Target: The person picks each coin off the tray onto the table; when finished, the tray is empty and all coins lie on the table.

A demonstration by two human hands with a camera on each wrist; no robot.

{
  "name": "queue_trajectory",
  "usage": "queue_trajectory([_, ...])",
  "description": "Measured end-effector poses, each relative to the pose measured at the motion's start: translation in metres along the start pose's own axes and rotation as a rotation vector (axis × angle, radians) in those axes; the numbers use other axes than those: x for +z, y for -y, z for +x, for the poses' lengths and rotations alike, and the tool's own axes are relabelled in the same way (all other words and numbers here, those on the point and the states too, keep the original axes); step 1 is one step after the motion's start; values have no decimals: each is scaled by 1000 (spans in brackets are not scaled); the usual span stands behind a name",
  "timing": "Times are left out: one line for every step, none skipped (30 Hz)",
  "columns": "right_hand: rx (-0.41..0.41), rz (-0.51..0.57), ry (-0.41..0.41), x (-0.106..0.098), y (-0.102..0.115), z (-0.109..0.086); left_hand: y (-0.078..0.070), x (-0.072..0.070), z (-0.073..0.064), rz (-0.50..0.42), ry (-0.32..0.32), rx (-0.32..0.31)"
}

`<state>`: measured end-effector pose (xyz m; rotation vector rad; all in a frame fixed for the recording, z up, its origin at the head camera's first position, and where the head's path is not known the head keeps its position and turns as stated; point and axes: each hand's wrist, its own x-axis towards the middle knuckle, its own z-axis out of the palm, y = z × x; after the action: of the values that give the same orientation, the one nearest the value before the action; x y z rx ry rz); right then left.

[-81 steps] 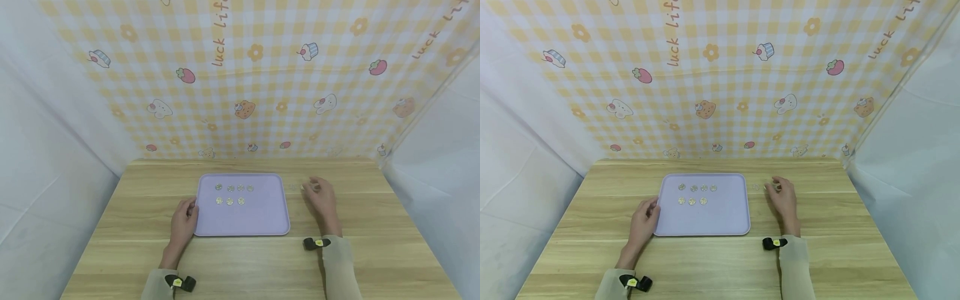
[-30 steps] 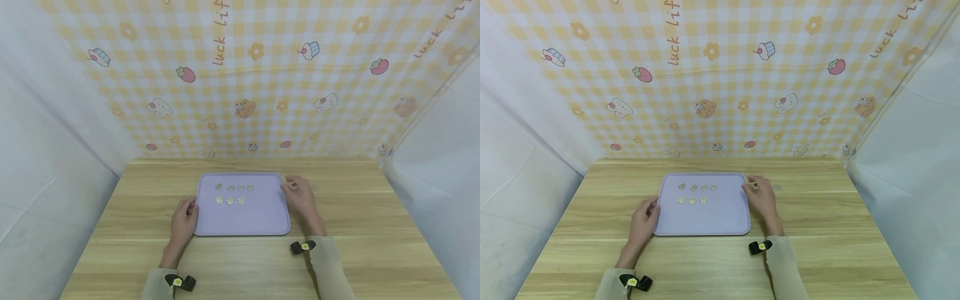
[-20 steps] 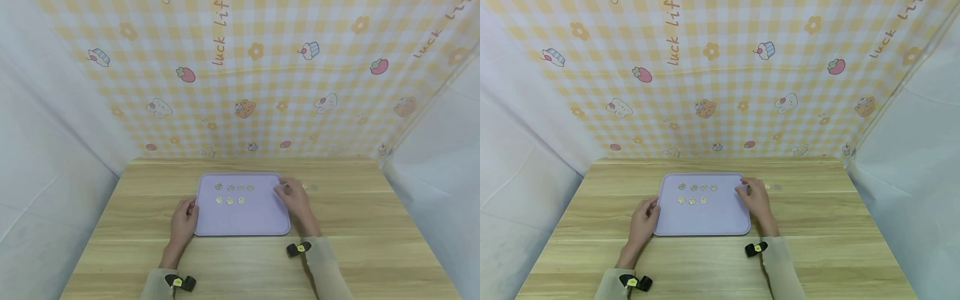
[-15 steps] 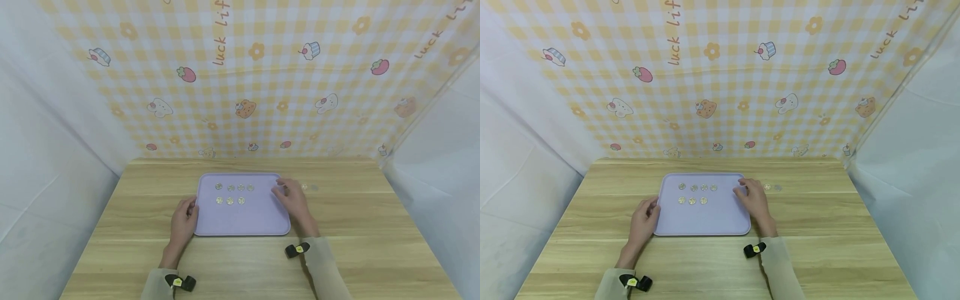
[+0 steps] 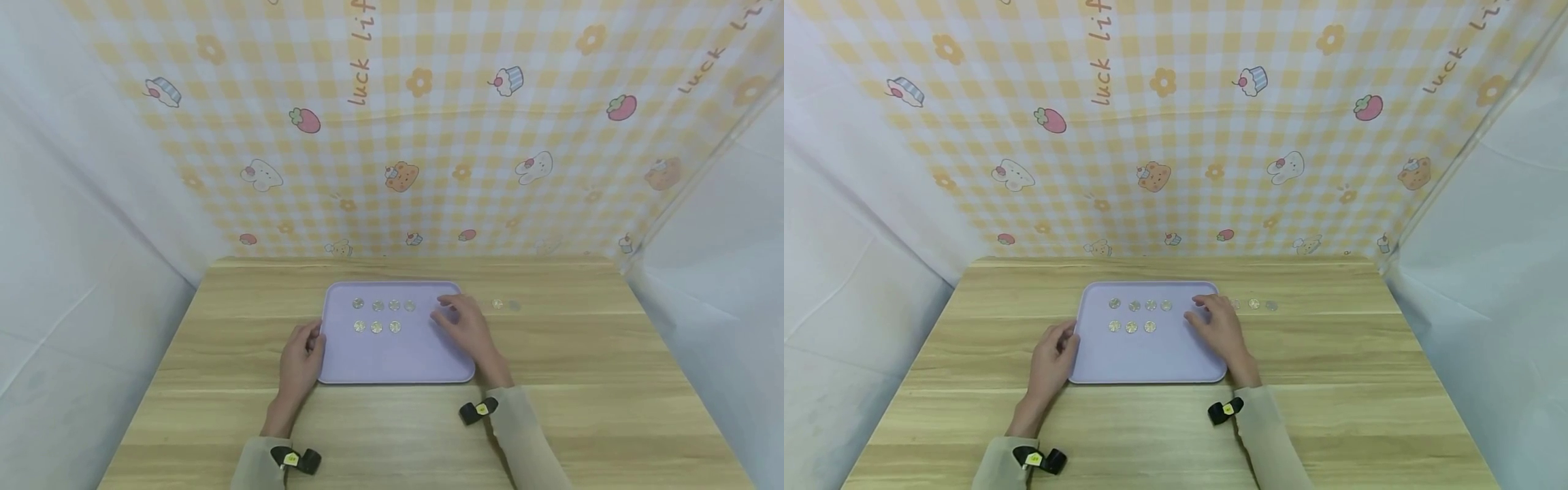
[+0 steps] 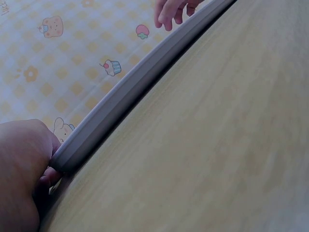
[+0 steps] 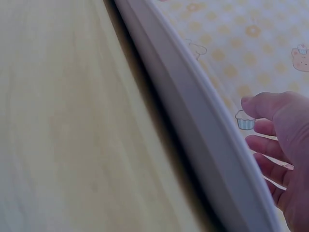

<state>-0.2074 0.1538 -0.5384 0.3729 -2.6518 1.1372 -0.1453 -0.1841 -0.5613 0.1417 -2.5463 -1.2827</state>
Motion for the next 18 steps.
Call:
queue_trajectory([2,-6,4,2,0,0,0,0,0,-2,1,-1])
queue_trajectory([3,-10,8,3,1,0,0,0,0,-2,3,-2])
queue_trajectory([2,-6,10,4,1,0,-1,0,0,-5,5,-5])
queue_trajectory([6,-7,15,5,1,0,-1,0,0,-7,7,-6])
queue_trajectory([4,-6,16,7,1,0,-2,-1,0,-7,10,-7])
queue_trajectory([-2,-4,15,8,2,0,-2,-1,0,-4,14,-8])
queue_trajectory([-7,1,16,9,3,0,-3,-1,0,-4,17,-9])
queue_trajectory([-12,7,18,9,4,1,-3,-1,0,-3,18,-10])
queue_trajectory([-20,7,20,10,4,1,-3,-1,0,-4,19,-11])
queue_trajectory([-28,0,23,11,5,1,-3,-1,0,-3,16,-9])
queue_trajectory([-40,-6,23,12,5,1,-3,-1,0,-4,14,-9])
queue_trajectory([-46,-18,27,13,6,1,-3,0,0,0,12,-9])
queue_trajectory([-49,-27,32,15,6,1,-2,-1,0,2,10,-7])
queue_trajectory([-50,-40,36,17,6,1,-2,-1,0,3,8,-5])
queue_trajectory([-50,-49,40,18,7,1,-2,-1,0,4,7,-3])
queue_trajectory([-52,-54,40,20,8,1,-2,-1,-1,6,6,-2])
queue_trajectory([-56,-54,39,22,9,2,-1,-1,-1,5,6,1])
queue_trajectory([-59,-54,38,23,10,2,-1,-2,-1,4,3,3])
